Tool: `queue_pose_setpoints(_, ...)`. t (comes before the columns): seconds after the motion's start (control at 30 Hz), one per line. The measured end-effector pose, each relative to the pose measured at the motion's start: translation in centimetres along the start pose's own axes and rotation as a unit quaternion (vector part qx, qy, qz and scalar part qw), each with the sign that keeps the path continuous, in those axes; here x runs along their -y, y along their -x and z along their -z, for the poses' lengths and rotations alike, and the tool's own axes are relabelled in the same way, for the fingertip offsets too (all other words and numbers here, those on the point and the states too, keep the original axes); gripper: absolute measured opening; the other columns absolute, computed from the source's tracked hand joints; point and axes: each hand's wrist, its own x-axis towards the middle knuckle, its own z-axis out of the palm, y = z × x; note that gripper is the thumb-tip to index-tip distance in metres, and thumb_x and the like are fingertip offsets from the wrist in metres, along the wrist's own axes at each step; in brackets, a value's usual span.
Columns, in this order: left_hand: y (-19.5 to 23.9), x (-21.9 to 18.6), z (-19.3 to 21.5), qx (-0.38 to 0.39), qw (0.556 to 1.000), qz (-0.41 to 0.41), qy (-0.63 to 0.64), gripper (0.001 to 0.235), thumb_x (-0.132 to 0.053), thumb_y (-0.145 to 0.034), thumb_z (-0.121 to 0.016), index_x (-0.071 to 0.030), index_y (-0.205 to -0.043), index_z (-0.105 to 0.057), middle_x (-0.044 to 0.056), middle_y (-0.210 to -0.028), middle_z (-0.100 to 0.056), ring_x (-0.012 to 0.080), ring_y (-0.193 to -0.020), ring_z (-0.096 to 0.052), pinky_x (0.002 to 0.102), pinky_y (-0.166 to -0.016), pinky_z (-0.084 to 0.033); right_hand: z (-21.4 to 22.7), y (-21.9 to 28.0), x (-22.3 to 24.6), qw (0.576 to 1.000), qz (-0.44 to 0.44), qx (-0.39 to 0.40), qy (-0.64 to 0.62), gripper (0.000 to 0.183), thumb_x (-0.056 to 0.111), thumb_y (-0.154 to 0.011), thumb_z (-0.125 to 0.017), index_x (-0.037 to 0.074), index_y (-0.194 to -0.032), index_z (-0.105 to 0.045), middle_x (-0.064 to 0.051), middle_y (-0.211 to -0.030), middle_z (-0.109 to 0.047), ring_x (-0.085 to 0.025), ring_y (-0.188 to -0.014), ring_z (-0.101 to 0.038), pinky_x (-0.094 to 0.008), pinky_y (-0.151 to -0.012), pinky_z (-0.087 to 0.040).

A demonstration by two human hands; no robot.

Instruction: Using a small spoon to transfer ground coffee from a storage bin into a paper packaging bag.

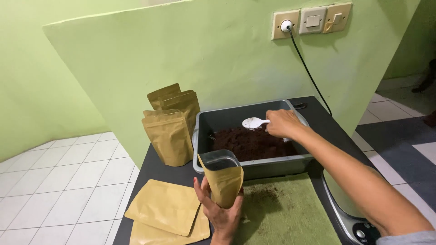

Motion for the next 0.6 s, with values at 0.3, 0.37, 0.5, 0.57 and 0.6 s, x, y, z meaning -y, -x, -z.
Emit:
queue_pose_setpoints(0.3, 0.0, 0.3, -0.1, 0.005, 1.0, -0.013, 0.006, 0.124, -0.036, -0.068, -0.089, -0.003, -0.16, -0.014, 0.023, -0.141, -0.057, 0.0341, -0.127, -0.062, 0.043, -0.1, -0.051, -5.6, -6.7, -0.1, 0.99, -0.018, 0.072, -0.122, 0.032, -0.007, -0.093, -0.045, 0.01, -0.119, -0.053, -0.017, -0.101, -0.063, -0.033, -0.081, -0.058, -0.042, -0.063, -0.039)
queue_pose_setpoints(0.37, -0.1, 0.1, -0.1, 0.005, 1.0, -0.016, 0.009, 0.123, -0.034, -0.068, -0.088, -0.003, -0.16, -0.013, 0.023, -0.141, -0.057, 0.0344, -0.128, -0.061, 0.043, -0.102, -0.05, -6.6, -7.8, 0.6, 0.992, -0.006, 0.092, -0.085, 0.032, -0.009, -0.092, -0.045, 0.009, -0.116, -0.058, -0.018, -0.106, -0.063, -0.035, -0.088, -0.061, -0.044, -0.068, -0.045)
queue_pose_setpoints(0.5, 0.1, 0.5, -0.2, 0.011, 1.0, -0.009, 0.021, 0.123, -0.037, -0.069, -0.086, -0.002, -0.16, -0.011, 0.024, -0.142, -0.055, 0.0345, -0.13, -0.059, 0.044, -0.105, -0.048, -7.1, -8.5, 1.3, 0.987, 0.03, 0.155, -0.029, 0.03, -0.01, -0.088, -0.05, 0.006, -0.102, -0.071, -0.017, -0.103, -0.069, -0.036, -0.09, -0.066, -0.045, -0.072, -0.049)
queue_pose_setpoints(0.57, 0.1, 0.3, -0.2, 0.011, 1.0, -0.011, 0.01, 0.123, -0.035, -0.068, -0.086, -0.003, -0.16, -0.012, 0.024, -0.141, -0.056, 0.0343, -0.129, -0.06, 0.044, -0.104, -0.049, -6.1, -8.2, 0.9, 0.987, 0.04, 0.153, -0.016, 0.031, -0.007, -0.089, -0.056, 0.01, -0.106, -0.075, -0.013, -0.11, -0.071, -0.032, -0.095, -0.069, -0.042, -0.078, -0.054)
queue_pose_setpoints(0.6, 0.0, 0.2, -0.2, 0.009, 1.0, -0.014, 0.001, 0.123, -0.032, -0.067, -0.086, -0.003, -0.16, -0.013, 0.023, -0.14, -0.057, 0.034, -0.128, -0.061, 0.044, -0.104, -0.049, -5.7, -8.0, 0.7, 0.987, 0.05, 0.15, -0.002, 0.033, -0.003, -0.089, -0.062, 0.014, -0.111, -0.078, -0.01, -0.117, -0.074, -0.028, -0.101, -0.071, -0.039, -0.084, -0.058)
